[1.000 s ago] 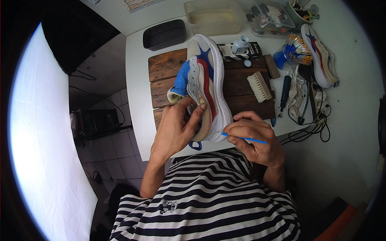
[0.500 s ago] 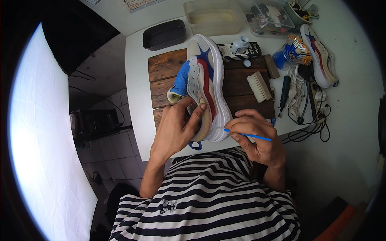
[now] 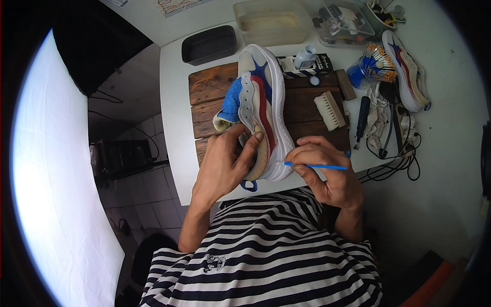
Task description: The person is painting the midsole area of a sneaker with white paint using a fine-tipped brush.
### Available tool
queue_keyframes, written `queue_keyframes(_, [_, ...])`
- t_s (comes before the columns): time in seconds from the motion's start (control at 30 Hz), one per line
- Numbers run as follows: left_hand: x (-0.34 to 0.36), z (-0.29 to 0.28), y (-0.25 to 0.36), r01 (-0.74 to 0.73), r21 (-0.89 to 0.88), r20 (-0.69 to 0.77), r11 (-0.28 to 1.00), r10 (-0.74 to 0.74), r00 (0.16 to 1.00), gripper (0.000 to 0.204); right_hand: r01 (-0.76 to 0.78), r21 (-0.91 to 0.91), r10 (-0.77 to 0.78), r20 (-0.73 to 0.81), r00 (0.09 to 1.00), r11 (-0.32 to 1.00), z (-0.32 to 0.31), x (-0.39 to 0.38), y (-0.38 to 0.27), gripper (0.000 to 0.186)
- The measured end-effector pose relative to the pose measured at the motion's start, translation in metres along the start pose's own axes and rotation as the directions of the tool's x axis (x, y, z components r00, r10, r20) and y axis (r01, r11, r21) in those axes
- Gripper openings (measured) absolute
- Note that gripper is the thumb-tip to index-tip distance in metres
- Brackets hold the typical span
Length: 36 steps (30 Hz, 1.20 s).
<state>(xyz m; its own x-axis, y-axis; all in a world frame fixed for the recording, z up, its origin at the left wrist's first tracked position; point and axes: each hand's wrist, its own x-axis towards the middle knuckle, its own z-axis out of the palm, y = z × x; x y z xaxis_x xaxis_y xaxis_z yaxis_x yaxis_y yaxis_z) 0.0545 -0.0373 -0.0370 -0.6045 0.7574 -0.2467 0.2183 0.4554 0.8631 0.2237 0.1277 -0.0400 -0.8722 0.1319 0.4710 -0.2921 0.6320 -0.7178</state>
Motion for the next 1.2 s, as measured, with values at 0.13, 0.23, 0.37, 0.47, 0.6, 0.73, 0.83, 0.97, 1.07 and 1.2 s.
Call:
queue_keyframes(0.13, [0.000, 0.000, -0.002, 0.013, 0.002, -0.012, 1.000, -0.013, 1.000, 0.039, -0.026, 0.015, 0.026, -0.008, 1.000, 1.000, 0.000, -0.002, 0.001, 0.013])
queue_keyframes(0.23, [0.001, 0.001, -0.003, 0.003, 0.000, -0.008, 1.000, -0.003, 1.000, 0.039, -0.032, 0.056, 0.033, -0.017, 0.999, 0.998, 0.001, -0.002, -0.001, 0.013])
queue_keyframes(0.37, [0.000, 0.001, -0.002, 0.002, 0.005, -0.013, 1.000, -0.002, 1.000, 0.038, -0.035, 0.104, 0.031, 0.044, 0.999, 0.994, 0.003, 0.001, 0.001, 0.012])
queue_keyframes(0.47, [0.000, 0.001, -0.002, 0.006, -0.001, -0.019, 1.000, -0.006, 1.000, 0.039, -0.048, 0.061, 0.052, -0.063, 0.997, 0.997, 0.002, 0.000, 0.006, 0.011])
queue_keyframes(0.6, [0.000, 0.000, -0.001, 0.006, 0.001, -0.005, 1.000, -0.006, 1.000, 0.038, -0.026, 0.156, 0.034, -0.050, 0.998, 0.987, 0.002, -0.003, 0.009, 0.012])
queue_keyframes(0.73, [-0.002, 0.001, -0.003, -0.022, 0.017, -0.026, 1.000, 0.023, 0.999, 0.038, -0.002, 0.136, 0.029, -0.200, 0.979, 0.991, -0.002, -0.003, 0.013, 0.013])
queue_keyframes(0.83, [-0.008, -0.007, 0.004, -0.010, 0.105, -0.069, 0.994, 0.017, 0.997, 0.036, 0.021, 0.249, 0.072, -0.358, 0.931, 0.968, -0.013, -0.008, 0.019, 0.016])
queue_keyframes(0.97, [-0.023, -0.020, 0.004, -0.063, 0.219, -0.062, 0.974, 0.078, 0.995, 0.032, -0.017, 0.324, 0.181, -0.485, 0.855, 0.946, -0.020, -0.020, 0.029, 0.016])
queue_keyframes(1.07, [-0.038, -0.032, 0.002, -0.216, 0.555, 0.139, 0.803, 0.167, 0.976, 0.026, -0.054, 0.386, 0.264, -0.516, 0.815, 0.921, -0.020, -0.030, 0.034, 0.019])
queue_keyframes(1.2, [-0.052, -0.025, 0.000, -0.362, 0.693, 0.206, 0.624, 0.311, 0.928, 0.024, -0.055, 0.501, 0.359, -0.537, 0.764, 0.864, -0.011, -0.031, 0.046, 0.024])
